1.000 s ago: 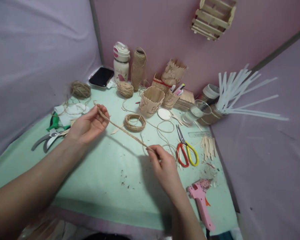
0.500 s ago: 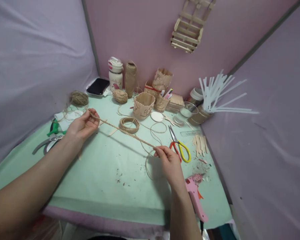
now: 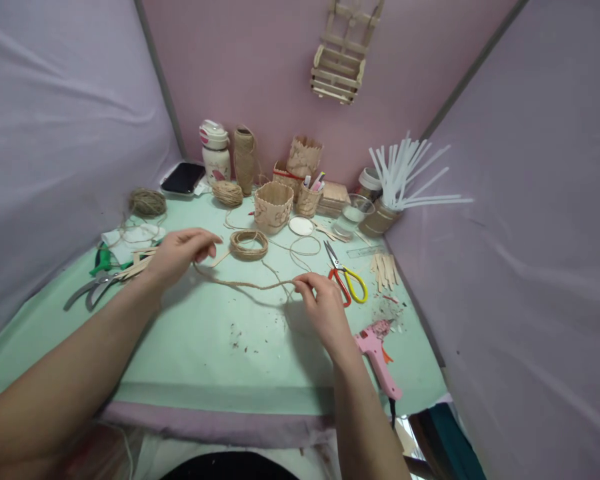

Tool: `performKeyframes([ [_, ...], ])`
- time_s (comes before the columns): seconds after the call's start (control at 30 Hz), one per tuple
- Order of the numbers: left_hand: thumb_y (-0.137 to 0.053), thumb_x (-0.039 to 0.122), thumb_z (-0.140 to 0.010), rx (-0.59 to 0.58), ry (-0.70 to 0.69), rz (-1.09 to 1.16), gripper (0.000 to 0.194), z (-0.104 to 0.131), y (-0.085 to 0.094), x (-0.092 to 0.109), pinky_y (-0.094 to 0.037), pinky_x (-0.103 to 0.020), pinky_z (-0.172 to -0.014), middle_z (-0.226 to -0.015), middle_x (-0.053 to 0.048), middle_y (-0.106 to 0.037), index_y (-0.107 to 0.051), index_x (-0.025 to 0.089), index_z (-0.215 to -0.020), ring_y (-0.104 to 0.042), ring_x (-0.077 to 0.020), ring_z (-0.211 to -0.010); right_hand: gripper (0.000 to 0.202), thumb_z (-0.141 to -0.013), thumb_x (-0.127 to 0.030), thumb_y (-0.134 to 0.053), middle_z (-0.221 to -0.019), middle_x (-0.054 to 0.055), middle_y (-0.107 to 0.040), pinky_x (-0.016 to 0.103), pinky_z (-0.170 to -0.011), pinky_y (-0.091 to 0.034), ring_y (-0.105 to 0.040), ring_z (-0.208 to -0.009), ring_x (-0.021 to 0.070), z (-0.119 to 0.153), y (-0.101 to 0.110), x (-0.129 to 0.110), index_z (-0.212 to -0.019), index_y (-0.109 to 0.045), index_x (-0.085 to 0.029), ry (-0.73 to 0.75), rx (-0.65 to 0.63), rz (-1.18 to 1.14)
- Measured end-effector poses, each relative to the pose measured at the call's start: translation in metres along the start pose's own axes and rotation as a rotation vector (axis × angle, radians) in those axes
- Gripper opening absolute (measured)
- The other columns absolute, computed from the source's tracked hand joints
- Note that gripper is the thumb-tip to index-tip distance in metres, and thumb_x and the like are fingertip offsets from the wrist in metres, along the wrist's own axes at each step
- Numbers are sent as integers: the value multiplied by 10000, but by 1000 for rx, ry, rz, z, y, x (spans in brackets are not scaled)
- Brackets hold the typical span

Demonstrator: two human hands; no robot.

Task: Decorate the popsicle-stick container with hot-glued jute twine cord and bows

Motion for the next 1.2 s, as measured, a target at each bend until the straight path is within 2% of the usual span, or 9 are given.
performKeyframes([
  [0.13,-739,319,-687,-385,11,-161,233,30,-55,-7,-376,-195,-551,-700,-2,-612,-673,136,-815,-513,-97,-613,158,-883,-285,-560,-879,46,-678,325,-818,-390,-591,-884,194,-2,-12,-18,-798,-668,-206,92,-46,135],
  [0.3,-785,362,-630,-523,101,-76,407,53,-90,-27,-414,-235,-637,-801,-24,-631,-646,147,-946,-562,-126,-702,161,-900,-275,-561,-844,20,-705,338,-837,-342,-605,-834,176,-1,-34,-31,-802,-671,-212,93,-111,212],
  [0.4,-754,384,-662,-497,192,30,326,55,-93,-38,-376,-229,-591,-806,-52,-646,-629,135,-831,-546,-118,-662,201,-898,-307,-559,-784,14,-715,318,-793,-353,-605,-758,167,0,-40,-34,-769,-679,-210,84,-81,210],
  [0.5,-729,398,-686,-494,275,77,320,56,-92,-46,-225,-218,-477,-704,-30,-615,-624,119,-802,-364,-54,-476,244,-893,-347,-543,-730,22,-702,288,-717,-385,-601,-705,168,-2,-34,-26,-745,-679,-208,79,-29,184],
  [0.63,-757,354,-649,-425,360,158,332,53,-84,-49,-168,-218,-464,-696,-11,-595,-635,108,-836,-293,-25,-448,266,-906,-333,-471,-873,99,-707,304,-730,-398,-614,-815,212,-12,15,19,-857,-678,-172,-89,190,422],
  [0.73,-766,322,-644,-376,390,204,331,50,-78,-49,-170,-212,-459,-755,-21,-613,-638,105,-858,-292,-12,-450,282,-897,-325,-466,-960,171,-694,309,-704,-374,-615,-905,249,-17,42,77,-924,-670,-133,-470,4,753],
  [0.83,-778,297,-638,-365,402,233,340,49,-76,-50,-179,-206,-455,-790,-40,-630,-635,94,-872,-298,-5,-456,246,-827,-341,-568,-867,184,-697,306,-613,-346,-630,-812,260,-22,51,107,-847,-676,-120,-582,-128,780],
  [1.03,-784,325,-646,-363,385,239,338,48,-75,-51,-164,-202,-447,-792,-51,-639,-636,97,-848,-278,-5,-459,171,-743,-308,-636,-731,133,-689,288,-528,-333,-619,-659,218,-32,44,123,-711,-664,-143,-640,-257,732],
  [1.2,-816,334,-599,-318,371,289,354,44,-71,-52,-145,-192,-440,-690,5,-564,-650,106,-812,-266,-10,-463,218,-771,-306,-566,-735,159,-670,291,-524,-331,-623,-682,235,-30,61,119,-765,-665,-113,-656,-224,765],
])
Point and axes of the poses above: each hand's wrist, its own z-axis away from the middle knuckle, its own y-axis out of the back of the hand, x = y × z, the point moved 7 cm from there along -z, towards the middle knuckle
